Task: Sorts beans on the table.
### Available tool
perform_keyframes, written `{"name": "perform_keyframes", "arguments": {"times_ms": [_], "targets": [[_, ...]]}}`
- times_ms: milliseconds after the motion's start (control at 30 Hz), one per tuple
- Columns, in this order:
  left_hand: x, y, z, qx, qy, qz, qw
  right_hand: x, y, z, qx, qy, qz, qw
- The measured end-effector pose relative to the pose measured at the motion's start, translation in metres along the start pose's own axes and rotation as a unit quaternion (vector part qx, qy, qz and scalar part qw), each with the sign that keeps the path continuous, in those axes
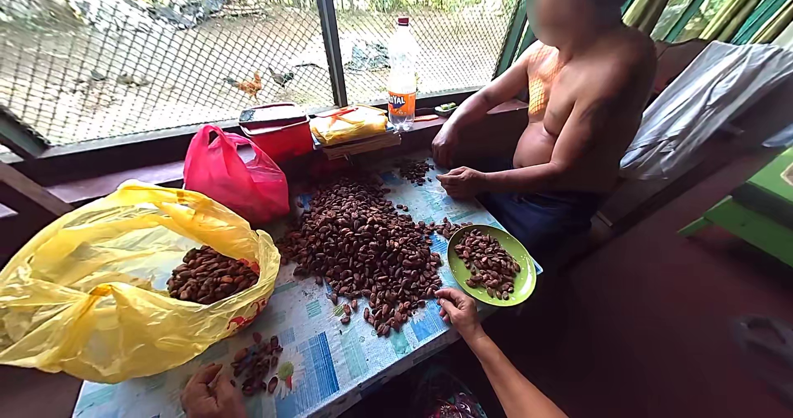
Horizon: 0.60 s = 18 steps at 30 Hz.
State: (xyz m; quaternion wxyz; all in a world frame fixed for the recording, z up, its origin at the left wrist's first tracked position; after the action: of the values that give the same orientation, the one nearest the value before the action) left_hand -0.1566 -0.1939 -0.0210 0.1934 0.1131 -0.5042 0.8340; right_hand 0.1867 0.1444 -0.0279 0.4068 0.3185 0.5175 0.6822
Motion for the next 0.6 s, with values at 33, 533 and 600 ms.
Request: {"name": "perform_keyframes", "arguments": {"times_ms": [33,533,600], "targets": [[0.0,-0.001,0.0,0.009,0.003,-0.006,1.0,0.0,0.0,0.0,0.001,0.0,0.001,1.0],[0.0,-0.01,0.0,-0.001,-0.007,0.018,1.0,0.001,0.0,-0.001,0.0,-0.002,-0.008,1.0],[0.0,-0.011,0.0,0.001,0.0,0.016,1.0,0.002,0.001,0.0,-0.005,0.007,-0.032,0.999]]}}
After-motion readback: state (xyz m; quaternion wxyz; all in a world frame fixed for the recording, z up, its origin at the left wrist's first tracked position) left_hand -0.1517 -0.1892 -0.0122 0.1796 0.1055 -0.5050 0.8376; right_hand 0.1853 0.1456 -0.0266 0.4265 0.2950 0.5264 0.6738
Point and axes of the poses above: each hand's wrist, its own x-axis towards the middle knuckle, its own z-axis out of the back of the hand, y = z × x, the point moved 7 cm from there along x, towards the middle knuckle, and after that the axes turned 2 degrees about y, right-handed, at the moved point
